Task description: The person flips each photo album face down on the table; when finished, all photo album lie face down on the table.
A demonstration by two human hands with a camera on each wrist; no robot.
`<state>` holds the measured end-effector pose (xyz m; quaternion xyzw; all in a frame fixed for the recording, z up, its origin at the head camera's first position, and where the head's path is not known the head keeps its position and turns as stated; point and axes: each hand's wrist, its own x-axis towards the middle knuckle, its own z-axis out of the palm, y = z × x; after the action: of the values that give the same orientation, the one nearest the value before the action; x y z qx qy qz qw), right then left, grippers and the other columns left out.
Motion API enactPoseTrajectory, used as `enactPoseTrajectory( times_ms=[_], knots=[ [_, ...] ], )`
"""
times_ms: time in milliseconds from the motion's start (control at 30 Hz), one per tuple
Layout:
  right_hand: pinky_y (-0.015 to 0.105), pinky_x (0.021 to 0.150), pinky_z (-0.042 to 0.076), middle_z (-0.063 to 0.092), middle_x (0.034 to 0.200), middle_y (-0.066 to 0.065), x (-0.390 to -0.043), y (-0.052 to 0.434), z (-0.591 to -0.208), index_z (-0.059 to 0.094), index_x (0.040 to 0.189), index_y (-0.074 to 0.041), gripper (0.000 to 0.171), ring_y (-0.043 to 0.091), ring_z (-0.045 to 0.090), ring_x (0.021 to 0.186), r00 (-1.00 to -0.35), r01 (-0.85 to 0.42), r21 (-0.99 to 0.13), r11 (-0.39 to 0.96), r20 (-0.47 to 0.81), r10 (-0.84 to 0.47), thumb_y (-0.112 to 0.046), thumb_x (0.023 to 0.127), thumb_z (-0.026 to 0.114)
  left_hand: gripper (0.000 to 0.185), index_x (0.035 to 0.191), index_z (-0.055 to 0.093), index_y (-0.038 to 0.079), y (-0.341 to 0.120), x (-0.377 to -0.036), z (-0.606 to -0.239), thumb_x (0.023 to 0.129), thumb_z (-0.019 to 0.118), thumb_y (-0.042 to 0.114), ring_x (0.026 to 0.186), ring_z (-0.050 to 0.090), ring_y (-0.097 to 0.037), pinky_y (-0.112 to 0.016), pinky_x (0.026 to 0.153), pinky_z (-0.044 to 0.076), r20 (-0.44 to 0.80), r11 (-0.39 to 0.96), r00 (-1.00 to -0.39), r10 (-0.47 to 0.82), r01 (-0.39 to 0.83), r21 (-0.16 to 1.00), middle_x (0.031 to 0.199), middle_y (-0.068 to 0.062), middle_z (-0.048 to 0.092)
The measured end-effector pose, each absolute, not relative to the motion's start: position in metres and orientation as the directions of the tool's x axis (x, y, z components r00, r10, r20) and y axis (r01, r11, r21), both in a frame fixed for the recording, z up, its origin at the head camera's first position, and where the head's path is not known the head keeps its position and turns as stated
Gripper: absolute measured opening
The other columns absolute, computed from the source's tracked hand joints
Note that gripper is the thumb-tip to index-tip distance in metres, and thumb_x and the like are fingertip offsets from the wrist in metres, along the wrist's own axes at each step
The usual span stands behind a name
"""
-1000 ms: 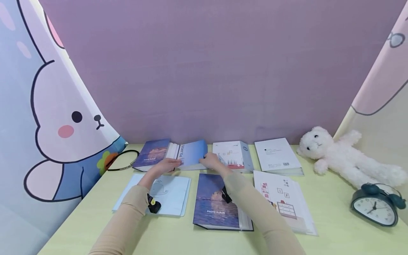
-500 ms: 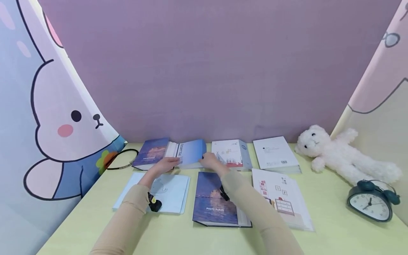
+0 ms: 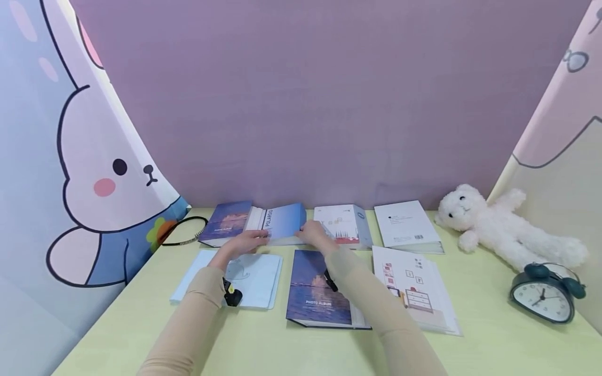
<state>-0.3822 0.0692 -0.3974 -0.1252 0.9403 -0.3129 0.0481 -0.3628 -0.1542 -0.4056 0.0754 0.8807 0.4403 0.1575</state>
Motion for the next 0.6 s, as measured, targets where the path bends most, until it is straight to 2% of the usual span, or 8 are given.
enactPoseTrajectory(
  times_ms=[67, 133, 200, 300, 333, 467, 500, 600],
  knots=[
    [0.024, 0.049, 0.03, 0.033, 0.049, 0.0, -0.382, 0.0694, -0.3971, 0.052, 0.061, -0.003, 0.04, 0.01, 0.027, 0.044, -0.964, -0.197, -0.594, 0.78, -0.026, -0.264, -0.023, 0.095, 0.056, 0.052, 0.145, 0.034, 0.006, -0.1538, -0.3641, -0.4067, 0.099, 0.045, 0.027, 0.138, 0.031, -0.033, -0.046, 0.107, 0.038, -0.212, 0.597, -0.937, 0.277, -0.005, 0.802, 0.15, -0.014, 0.033],
    [0.024, 0.05, 0.03, 0.033, 0.05, -0.002, -0.3812, 0.0693, -0.3964, 0.054, 0.062, -0.001, 0.04, 0.011, 0.028, 0.045, -0.964, -0.199, -0.591, 0.782, -0.026, -0.265, -0.024, 0.094, 0.056, 0.052, 0.145, 0.033, 0.005, -0.154, -0.3649, -0.4074, 0.1, 0.045, 0.027, 0.138, 0.031, -0.033, -0.046, 0.107, 0.038, -0.209, 0.601, -0.938, 0.278, 0.0, 0.799, 0.151, -0.014, 0.032],
    [0.023, 0.052, 0.033, 0.036, 0.052, -0.002, -0.3802, 0.0689, -0.3955, 0.064, 0.072, 0.001, 0.034, 0.011, 0.031, 0.047, -0.964, -0.201, -0.586, 0.785, -0.025, -0.265, -0.024, 0.094, 0.056, 0.052, 0.146, 0.033, 0.005, -0.1544, -0.3659, -0.4084, 0.1, 0.045, 0.027, 0.138, 0.03, -0.033, -0.046, 0.107, 0.038, -0.206, 0.606, -0.939, 0.277, 0.004, 0.796, 0.151, -0.014, 0.032],
    [0.023, 0.054, 0.035, 0.04, 0.054, -0.002, -0.3787, 0.0688, -0.3948, 0.07, 0.086, 0.0, 0.03, 0.011, 0.033, 0.049, -0.965, -0.2, -0.583, 0.788, -0.022, -0.261, -0.024, 0.095, 0.056, 0.052, 0.146, 0.032, 0.005, -0.1548, -0.3661, -0.4084, 0.1, 0.043, 0.027, 0.138, 0.03, -0.034, -0.046, 0.107, 0.037, -0.204, 0.603, -0.938, 0.28, 0.006, 0.798, 0.151, -0.014, 0.031],
    [0.023, 0.055, 0.037, 0.045, 0.057, -0.001, -0.3777, 0.0688, -0.3944, 0.071, 0.092, 0.001, 0.029, 0.011, 0.035, 0.049, -0.966, -0.2, -0.581, 0.789, -0.017, -0.258, -0.024, 0.094, 0.056, 0.051, 0.146, 0.032, 0.005, -0.1547, -0.3659, -0.4084, 0.1, 0.043, 0.026, 0.138, 0.03, -0.034, -0.047, 0.107, 0.037, -0.204, 0.601, -0.938, 0.281, 0.007, 0.799, 0.151, -0.015, 0.031],
    [0.024, 0.056, 0.038, 0.046, 0.059, 0.0, -0.3761, 0.0685, -0.3941, 0.07, 0.098, 0.001, 0.029, 0.012, 0.038, 0.051, -0.963, -0.216, -0.575, 0.789, -0.009, -0.27, -0.023, 0.095, 0.055, 0.05, 0.145, 0.034, 0.006, -0.1543, -0.3644, -0.4084, 0.101, 0.042, 0.027, 0.138, 0.031, -0.035, -0.047, 0.107, 0.037, -0.21, 0.598, -0.936, 0.283, 0.001, 0.801, 0.151, -0.016, 0.031],
    [0.024, 0.057, 0.038, 0.047, 0.061, 0.0, -0.3757, 0.0683, -0.3937, 0.069, 0.104, 0.002, 0.03, 0.012, 0.039, 0.053, -0.961, -0.224, -0.571, 0.789, -0.003, -0.275, -0.023, 0.095, 0.055, 0.05, 0.145, 0.034, 0.006, -0.1543, -0.3643, -0.4084, 0.101, 0.042, 0.027, 0.137, 0.031, -0.035, -0.047, 0.107, 0.036, -0.21, 0.601, -0.936, 0.284, 0.003, 0.799, 0.151, -0.016, 0.032],
    [0.024, 0.052, 0.035, 0.039, 0.055, -0.002, -0.3774, 0.0677, -0.3943, 0.067, 0.085, 0.001, 0.027, 0.011, 0.036, 0.051, -0.958, -0.239, -0.582, 0.777, 0.012, -0.286, -0.021, 0.095, 0.055, 0.049, 0.144, 0.035, 0.005, -0.1547, -0.3647, -0.4068, 0.101, 0.041, 0.028, 0.138, 0.03, -0.035, -0.048, 0.109, 0.034, -0.207, 0.613, -0.934, 0.291, 0.016, 0.79, 0.15, -0.017, 0.032]
  ],
)
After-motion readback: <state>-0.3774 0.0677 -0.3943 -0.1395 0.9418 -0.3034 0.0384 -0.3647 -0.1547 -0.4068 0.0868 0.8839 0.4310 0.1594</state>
